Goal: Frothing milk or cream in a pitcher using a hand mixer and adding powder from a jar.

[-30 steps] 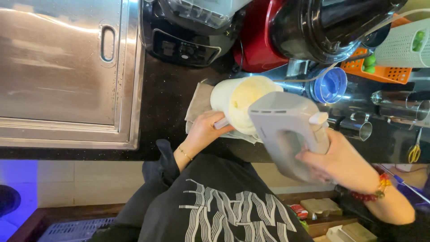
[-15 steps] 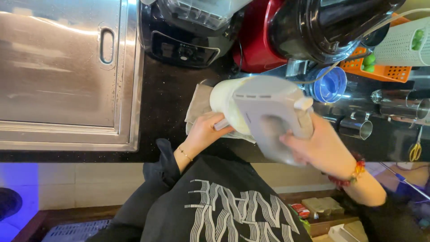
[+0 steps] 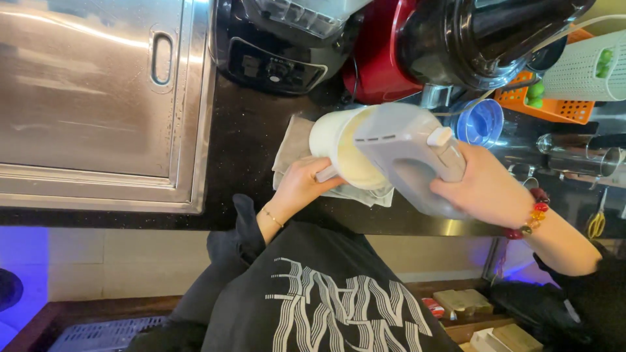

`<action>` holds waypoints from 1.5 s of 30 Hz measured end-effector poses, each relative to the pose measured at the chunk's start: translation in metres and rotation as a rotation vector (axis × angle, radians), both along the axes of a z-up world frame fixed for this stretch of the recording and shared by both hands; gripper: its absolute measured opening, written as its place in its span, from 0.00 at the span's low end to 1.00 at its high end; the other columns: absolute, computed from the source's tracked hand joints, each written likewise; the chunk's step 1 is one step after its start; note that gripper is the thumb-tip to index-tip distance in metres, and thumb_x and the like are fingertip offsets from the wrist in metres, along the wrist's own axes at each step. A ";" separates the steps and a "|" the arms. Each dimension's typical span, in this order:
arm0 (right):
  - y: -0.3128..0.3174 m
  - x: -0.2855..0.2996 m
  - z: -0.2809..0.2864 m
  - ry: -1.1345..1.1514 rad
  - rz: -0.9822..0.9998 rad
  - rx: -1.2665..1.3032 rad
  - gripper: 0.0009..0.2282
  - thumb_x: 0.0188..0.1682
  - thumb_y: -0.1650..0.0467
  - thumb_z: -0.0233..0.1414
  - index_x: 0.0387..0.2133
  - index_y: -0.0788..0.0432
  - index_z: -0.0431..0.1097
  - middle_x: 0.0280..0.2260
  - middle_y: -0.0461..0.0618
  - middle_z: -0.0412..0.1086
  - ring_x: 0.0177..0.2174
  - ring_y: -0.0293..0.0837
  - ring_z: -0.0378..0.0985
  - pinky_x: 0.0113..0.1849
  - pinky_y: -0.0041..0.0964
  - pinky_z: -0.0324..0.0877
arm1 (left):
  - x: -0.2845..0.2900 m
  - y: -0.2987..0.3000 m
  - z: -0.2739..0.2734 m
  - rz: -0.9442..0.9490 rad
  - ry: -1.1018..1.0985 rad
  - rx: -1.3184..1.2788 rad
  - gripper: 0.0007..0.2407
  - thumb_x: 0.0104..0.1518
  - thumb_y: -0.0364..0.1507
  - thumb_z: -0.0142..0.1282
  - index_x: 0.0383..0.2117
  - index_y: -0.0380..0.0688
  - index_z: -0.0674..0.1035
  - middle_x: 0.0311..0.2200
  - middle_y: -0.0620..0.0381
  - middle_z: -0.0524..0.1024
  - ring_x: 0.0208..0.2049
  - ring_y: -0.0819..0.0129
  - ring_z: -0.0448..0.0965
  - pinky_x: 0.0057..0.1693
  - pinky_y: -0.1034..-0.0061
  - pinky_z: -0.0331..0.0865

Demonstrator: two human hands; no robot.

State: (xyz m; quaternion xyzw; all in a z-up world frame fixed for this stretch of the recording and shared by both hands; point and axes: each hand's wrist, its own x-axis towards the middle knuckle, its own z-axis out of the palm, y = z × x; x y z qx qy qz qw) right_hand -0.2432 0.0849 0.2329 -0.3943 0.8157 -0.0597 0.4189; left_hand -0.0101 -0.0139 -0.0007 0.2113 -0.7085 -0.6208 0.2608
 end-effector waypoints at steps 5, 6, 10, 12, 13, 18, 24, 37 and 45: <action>-0.005 0.022 0.011 -0.410 -0.517 0.199 0.11 0.40 0.77 0.55 0.37 0.59 0.67 0.14 0.46 0.60 0.11 0.38 0.58 0.15 0.37 0.54 | -0.002 0.000 -0.002 -0.006 0.007 0.046 0.12 0.50 0.34 0.70 0.33 0.42 0.82 0.26 0.50 0.78 0.26 0.58 0.77 0.33 0.69 0.70; -0.003 0.021 0.010 -0.410 -0.521 0.202 0.11 0.40 0.77 0.55 0.37 0.59 0.67 0.14 0.46 0.60 0.11 0.38 0.58 0.15 0.37 0.54 | 0.000 0.001 -0.002 -0.009 0.007 0.049 0.12 0.50 0.34 0.70 0.33 0.42 0.82 0.26 0.50 0.78 0.26 0.58 0.77 0.33 0.69 0.70; 0.015 0.017 0.007 -0.361 -0.671 -0.027 0.07 0.41 0.78 0.53 0.26 0.60 0.60 0.12 0.44 0.56 0.10 0.36 0.58 0.14 0.36 0.56 | 0.002 0.004 -0.003 0.004 0.017 0.045 0.11 0.52 0.33 0.69 0.34 0.42 0.81 0.28 0.50 0.78 0.28 0.58 0.77 0.34 0.70 0.71; 0.021 0.021 0.012 -0.320 -0.679 -0.060 0.08 0.41 0.79 0.53 0.25 0.60 0.59 0.12 0.43 0.56 0.10 0.36 0.58 0.15 0.36 0.57 | 0.000 0.003 -0.001 0.021 0.015 0.035 0.10 0.53 0.33 0.68 0.35 0.42 0.82 0.28 0.50 0.78 0.27 0.58 0.77 0.34 0.70 0.71; 0.021 0.029 0.017 -0.331 -0.671 0.009 0.08 0.40 0.79 0.54 0.25 0.59 0.59 0.11 0.44 0.57 0.09 0.37 0.58 0.14 0.36 0.56 | 0.000 0.003 0.000 0.022 0.010 0.030 0.11 0.52 0.33 0.69 0.35 0.43 0.82 0.27 0.50 0.78 0.26 0.58 0.77 0.34 0.70 0.70; 0.017 0.041 0.016 -0.320 -0.616 0.080 0.09 0.39 0.77 0.57 0.26 0.59 0.61 0.11 0.46 0.59 0.09 0.38 0.59 0.14 0.37 0.55 | -0.002 0.001 -0.003 0.012 0.026 -0.002 0.12 0.49 0.34 0.70 0.35 0.43 0.83 0.26 0.50 0.78 0.26 0.57 0.77 0.34 0.69 0.69; 0.026 0.038 0.019 -0.193 -0.525 0.105 0.06 0.42 0.76 0.56 0.27 0.62 0.64 0.13 0.46 0.63 0.11 0.37 0.64 0.15 0.37 0.60 | -0.001 0.000 0.002 0.000 -0.017 0.024 0.11 0.52 0.33 0.70 0.35 0.43 0.82 0.28 0.50 0.78 0.28 0.57 0.78 0.35 0.69 0.70; 0.103 0.041 -0.011 -0.187 -0.604 -0.011 0.10 0.40 0.75 0.60 0.30 0.63 0.66 0.18 0.47 0.67 0.17 0.37 0.68 0.20 0.35 0.63 | 0.002 -0.003 0.002 -0.016 0.009 0.024 0.10 0.51 0.32 0.70 0.34 0.42 0.82 0.28 0.50 0.78 0.29 0.56 0.77 0.36 0.68 0.70; 0.165 0.080 -0.056 0.199 -0.527 -0.354 0.14 0.42 0.72 0.63 0.42 0.65 0.75 0.35 0.48 0.79 0.35 0.35 0.78 0.38 0.32 0.72 | 0.002 0.003 -0.011 -0.010 0.031 -0.072 0.10 0.51 0.30 0.71 0.31 0.41 0.80 0.28 0.51 0.77 0.32 0.54 0.78 0.40 0.67 0.71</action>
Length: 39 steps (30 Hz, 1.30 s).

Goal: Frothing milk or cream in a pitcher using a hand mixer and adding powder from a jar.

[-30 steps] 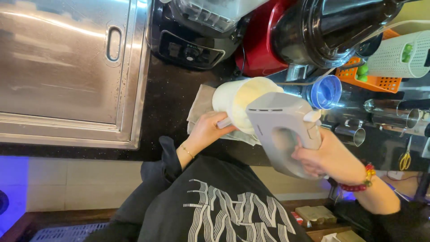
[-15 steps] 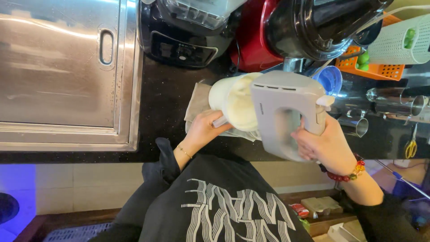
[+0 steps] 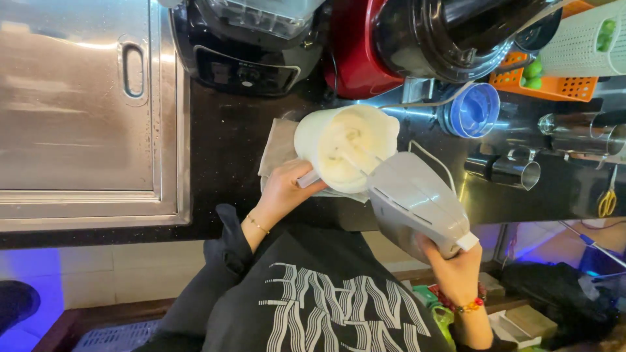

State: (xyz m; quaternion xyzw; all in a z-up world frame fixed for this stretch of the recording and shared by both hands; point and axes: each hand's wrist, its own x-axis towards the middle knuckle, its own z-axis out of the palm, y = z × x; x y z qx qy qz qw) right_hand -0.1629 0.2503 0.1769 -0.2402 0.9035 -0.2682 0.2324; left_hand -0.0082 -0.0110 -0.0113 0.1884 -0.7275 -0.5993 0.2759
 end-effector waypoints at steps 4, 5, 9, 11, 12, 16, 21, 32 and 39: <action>0.010 0.010 -0.018 0.052 -0.070 -0.089 0.13 0.42 0.74 0.62 0.41 0.66 0.76 0.35 0.48 0.78 0.34 0.35 0.78 0.38 0.32 0.73 | 0.000 -0.002 0.004 0.013 -0.003 0.004 0.10 0.50 0.29 0.70 0.33 0.41 0.80 0.31 0.51 0.79 0.34 0.55 0.79 0.41 0.68 0.72; 0.007 0.013 -0.018 0.061 -0.065 -0.096 0.13 0.42 0.74 0.62 0.40 0.66 0.76 0.34 0.48 0.79 0.34 0.35 0.79 0.39 0.32 0.73 | 0.001 -0.002 0.004 0.010 -0.011 0.014 0.10 0.50 0.29 0.71 0.33 0.41 0.80 0.31 0.50 0.79 0.34 0.55 0.79 0.42 0.68 0.72; 0.007 0.013 -0.018 0.072 -0.054 -0.106 0.12 0.41 0.74 0.62 0.39 0.66 0.76 0.33 0.48 0.79 0.33 0.35 0.79 0.38 0.31 0.72 | 0.001 -0.005 0.009 -0.012 -0.032 0.019 0.10 0.50 0.28 0.70 0.35 0.41 0.81 0.32 0.50 0.80 0.34 0.55 0.80 0.42 0.69 0.73; 0.009 0.013 -0.019 0.055 -0.057 -0.111 0.12 0.41 0.75 0.62 0.38 0.66 0.76 0.33 0.49 0.79 0.33 0.35 0.78 0.38 0.31 0.72 | 0.001 -0.006 0.012 -0.015 -0.023 0.025 0.11 0.50 0.27 0.70 0.37 0.42 0.82 0.33 0.50 0.80 0.35 0.55 0.81 0.42 0.70 0.73; 0.007 0.013 -0.016 0.054 -0.061 -0.112 0.12 0.41 0.75 0.62 0.38 0.66 0.76 0.33 0.49 0.79 0.33 0.35 0.78 0.38 0.31 0.72 | 0.001 -0.006 0.011 -0.018 -0.024 0.024 0.11 0.50 0.27 0.70 0.37 0.42 0.82 0.33 0.50 0.80 0.35 0.55 0.81 0.42 0.70 0.73; -0.010 0.013 0.004 0.002 -0.048 -0.049 0.11 0.40 0.75 0.61 0.37 0.65 0.77 0.31 0.50 0.80 0.33 0.35 0.79 0.37 0.32 0.73 | 0.001 -0.006 0.011 -0.025 -0.032 0.041 0.11 0.50 0.26 0.70 0.37 0.42 0.82 0.32 0.51 0.80 0.34 0.55 0.81 0.42 0.70 0.73; -0.062 -0.002 0.040 0.065 0.114 0.047 0.14 0.39 0.73 0.62 0.38 0.65 0.75 0.31 0.56 0.79 0.34 0.42 0.83 0.35 0.34 0.74 | 0.001 -0.007 0.016 -0.013 -0.035 0.035 0.11 0.50 0.27 0.70 0.37 0.42 0.82 0.33 0.51 0.81 0.34 0.56 0.81 0.42 0.70 0.73; -0.171 -0.046 0.069 0.057 0.474 0.287 0.26 0.36 0.68 0.61 0.52 0.57 0.70 0.36 0.62 0.77 0.37 0.59 0.82 0.40 0.44 0.75 | 0.000 -0.004 0.009 0.012 0.018 0.072 0.11 0.50 0.27 0.69 0.38 0.41 0.82 0.31 0.50 0.80 0.33 0.56 0.80 0.41 0.69 0.73; -0.191 -0.054 0.078 0.070 0.550 0.531 0.23 0.38 0.69 0.58 0.51 0.53 0.73 0.34 0.62 0.78 0.37 0.59 0.82 0.39 0.45 0.76 | -0.003 -0.004 0.005 0.005 -0.080 0.079 0.10 0.51 0.30 0.70 0.34 0.41 0.82 0.28 0.48 0.79 0.30 0.54 0.79 0.38 0.68 0.71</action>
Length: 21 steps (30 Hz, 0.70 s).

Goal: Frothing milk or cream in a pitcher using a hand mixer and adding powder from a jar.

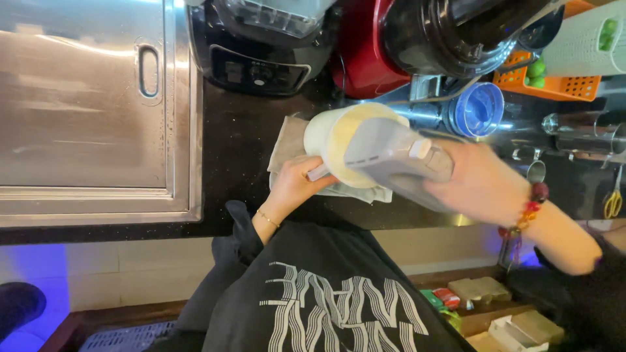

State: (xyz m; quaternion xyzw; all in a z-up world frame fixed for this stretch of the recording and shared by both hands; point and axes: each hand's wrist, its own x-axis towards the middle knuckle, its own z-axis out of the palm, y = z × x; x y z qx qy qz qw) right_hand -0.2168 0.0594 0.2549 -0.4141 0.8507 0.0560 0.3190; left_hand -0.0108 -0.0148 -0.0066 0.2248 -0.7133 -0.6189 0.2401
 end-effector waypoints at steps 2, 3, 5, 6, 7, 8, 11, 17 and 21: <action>0.003 0.012 -0.004 -0.132 0.065 -0.072 0.23 0.33 0.69 0.60 0.47 0.56 0.74 0.34 0.60 0.79 0.36 0.60 0.82 0.39 0.46 0.75 | -0.001 -0.002 0.001 -0.002 0.029 -0.007 0.11 0.49 0.31 0.70 0.35 0.42 0.83 0.28 0.48 0.78 0.29 0.54 0.79 0.37 0.68 0.71; -0.001 0.009 -0.005 -0.132 0.075 -0.079 0.23 0.33 0.69 0.60 0.47 0.56 0.74 0.34 0.60 0.79 0.36 0.60 0.82 0.39 0.46 0.75 | -0.001 -0.007 0.003 0.007 0.029 -0.015 0.11 0.49 0.31 0.70 0.35 0.42 0.83 0.28 0.48 0.78 0.29 0.54 0.79 0.37 0.68 0.71; 0.000 0.008 -0.006 0.108 0.008 -0.170 0.23 0.37 0.67 0.59 0.50 0.58 0.72 0.35 0.64 0.77 0.38 0.62 0.80 0.42 0.46 0.74 | 0.002 -0.007 0.007 -0.001 0.070 0.024 0.12 0.49 0.32 0.70 0.37 0.43 0.83 0.29 0.49 0.79 0.29 0.55 0.80 0.37 0.68 0.72; 0.002 0.004 -0.005 0.111 0.001 -0.163 0.23 0.37 0.67 0.59 0.50 0.58 0.72 0.35 0.64 0.77 0.38 0.62 0.80 0.42 0.46 0.74 | 0.003 -0.004 0.003 -0.008 0.072 0.031 0.12 0.49 0.32 0.70 0.37 0.43 0.83 0.29 0.49 0.79 0.29 0.55 0.80 0.37 0.68 0.72; 0.004 0.000 -0.004 0.122 -0.032 -0.080 0.22 0.38 0.67 0.59 0.49 0.58 0.72 0.35 0.65 0.77 0.39 0.62 0.80 0.42 0.47 0.74 | 0.003 -0.001 -0.001 -0.019 0.062 0.027 0.12 0.50 0.32 0.70 0.37 0.43 0.83 0.30 0.49 0.79 0.30 0.56 0.80 0.37 0.69 0.72; 0.003 -0.006 -0.004 0.134 -0.058 -0.003 0.20 0.39 0.68 0.60 0.47 0.59 0.73 0.36 0.66 0.77 0.40 0.63 0.80 0.43 0.48 0.74 | 0.002 -0.001 -0.005 -0.021 0.054 0.018 0.11 0.52 0.32 0.70 0.38 0.44 0.83 0.30 0.50 0.80 0.31 0.56 0.80 0.37 0.69 0.71; 0.013 -0.014 -0.012 -0.143 -0.032 -0.017 0.20 0.34 0.68 0.59 0.43 0.59 0.74 0.32 0.60 0.79 0.35 0.55 0.81 0.41 0.45 0.74 | 0.001 -0.004 0.009 -0.023 0.058 0.005 0.12 0.51 0.33 0.71 0.38 0.44 0.83 0.30 0.50 0.80 0.29 0.57 0.79 0.36 0.69 0.70; 0.004 -0.001 -0.009 0.100 -0.080 -0.200 0.21 0.40 0.69 0.59 0.49 0.61 0.73 0.36 0.62 0.77 0.37 0.56 0.80 0.40 0.44 0.73 | 0.001 -0.005 0.008 -0.067 0.003 0.088 0.14 0.50 0.33 0.69 0.41 0.44 0.83 0.29 0.51 0.79 0.25 0.61 0.78 0.33 0.71 0.71; 0.030 -0.010 -0.011 0.057 -0.157 0.057 0.20 0.38 0.68 0.61 0.45 0.63 0.72 0.31 0.59 0.77 0.32 0.51 0.82 0.38 0.44 0.74 | 0.000 0.000 -0.003 -0.036 0.029 0.018 0.12 0.52 0.33 0.70 0.39 0.44 0.83 0.29 0.50 0.79 0.28 0.59 0.78 0.35 0.70 0.71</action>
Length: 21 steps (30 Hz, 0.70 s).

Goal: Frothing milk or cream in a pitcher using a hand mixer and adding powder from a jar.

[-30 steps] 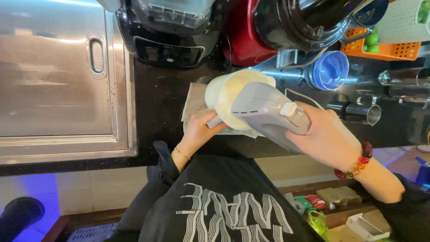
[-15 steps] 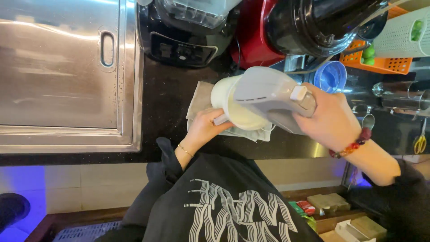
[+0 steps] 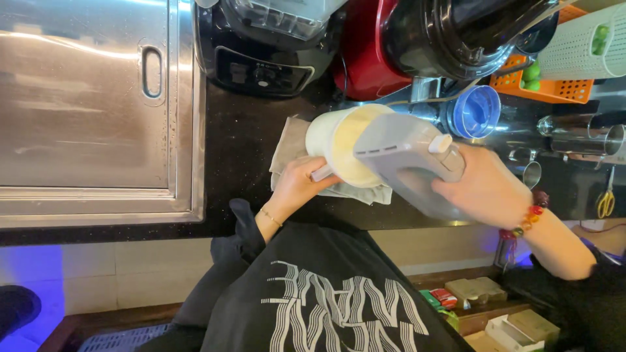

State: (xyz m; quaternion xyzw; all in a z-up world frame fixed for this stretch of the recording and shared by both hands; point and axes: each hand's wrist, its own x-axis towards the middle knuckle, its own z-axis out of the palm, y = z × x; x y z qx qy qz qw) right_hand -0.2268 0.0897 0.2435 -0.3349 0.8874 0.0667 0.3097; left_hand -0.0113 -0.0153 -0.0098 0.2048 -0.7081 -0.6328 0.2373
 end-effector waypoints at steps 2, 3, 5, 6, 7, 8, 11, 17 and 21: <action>0.025 -0.005 -0.008 -0.306 0.178 -0.373 0.17 0.37 0.73 0.59 0.42 0.67 0.73 0.31 0.52 0.79 0.31 0.46 0.79 0.35 0.41 0.73 | 0.001 -0.002 0.005 0.002 0.010 -0.006 0.12 0.51 0.33 0.70 0.37 0.43 0.83 0.28 0.50 0.79 0.28 0.57 0.78 0.35 0.69 0.70; 0.039 -0.004 -0.014 -0.305 0.180 -0.374 0.17 0.37 0.73 0.59 0.42 0.67 0.73 0.31 0.52 0.79 0.31 0.46 0.79 0.35 0.41 0.73 | 0.001 -0.004 0.005 0.004 0.011 -0.008 0.12 0.51 0.33 0.70 0.37 0.43 0.83 0.28 0.50 0.79 0.28 0.57 0.78 0.35 0.69 0.70; 0.071 -0.002 -0.026 -0.362 -0.601 -0.287 0.09 0.41 0.76 0.58 0.33 0.67 0.67 0.19 0.52 0.67 0.17 0.42 0.67 0.20 0.40 0.62 | -0.001 -0.004 0.005 -0.013 0.020 0.020 0.12 0.50 0.32 0.70 0.36 0.43 0.83 0.29 0.51 0.79 0.29 0.56 0.78 0.36 0.68 0.70; 0.077 0.003 -0.027 -0.360 -0.608 -0.284 0.09 0.41 0.76 0.58 0.33 0.67 0.67 0.19 0.52 0.67 0.17 0.42 0.67 0.20 0.40 0.62 | 0.000 -0.004 0.004 -0.019 0.019 0.024 0.12 0.50 0.32 0.70 0.36 0.43 0.83 0.29 0.51 0.79 0.29 0.56 0.78 0.36 0.68 0.70; 0.082 0.008 -0.028 -0.324 -0.642 -0.406 0.07 0.42 0.76 0.58 0.31 0.65 0.67 0.19 0.50 0.66 0.16 0.40 0.67 0.19 0.37 0.61 | 0.000 -0.004 0.004 -0.014 0.026 0.003 0.11 0.50 0.32 0.70 0.36 0.42 0.82 0.29 0.51 0.79 0.30 0.55 0.79 0.38 0.68 0.71; 0.087 0.013 -0.029 -0.286 -0.675 -0.528 0.06 0.42 0.76 0.57 0.29 0.62 0.67 0.19 0.48 0.66 0.15 0.37 0.67 0.18 0.33 0.60 | 0.001 -0.003 0.004 -0.009 0.032 -0.018 0.11 0.51 0.32 0.70 0.35 0.42 0.82 0.30 0.50 0.79 0.32 0.55 0.79 0.39 0.68 0.71; 0.104 0.021 -0.025 -0.150 -0.677 -0.315 0.06 0.42 0.76 0.57 0.29 0.67 0.70 0.18 0.54 0.68 0.17 0.44 0.69 0.20 0.41 0.64 | 0.000 -0.003 0.005 -0.008 0.041 -0.021 0.11 0.51 0.31 0.69 0.37 0.42 0.82 0.31 0.51 0.80 0.33 0.55 0.79 0.40 0.69 0.72; 0.062 0.051 -0.005 -0.035 -0.044 -0.308 0.26 0.33 0.70 0.63 0.47 0.68 0.70 0.32 0.63 0.78 0.37 0.56 0.83 0.38 0.42 0.75 | 0.000 -0.004 0.003 -0.011 0.045 -0.047 0.10 0.51 0.30 0.70 0.36 0.43 0.83 0.31 0.51 0.80 0.33 0.56 0.80 0.41 0.69 0.73; 0.019 0.039 0.019 0.070 -0.046 -0.235 0.21 0.38 0.68 0.62 0.45 0.65 0.72 0.33 0.66 0.77 0.40 0.59 0.81 0.38 0.43 0.75 | 0.003 -0.003 0.012 -0.012 0.051 0.010 0.11 0.51 0.29 0.69 0.38 0.41 0.82 0.32 0.51 0.80 0.33 0.57 0.80 0.41 0.70 0.73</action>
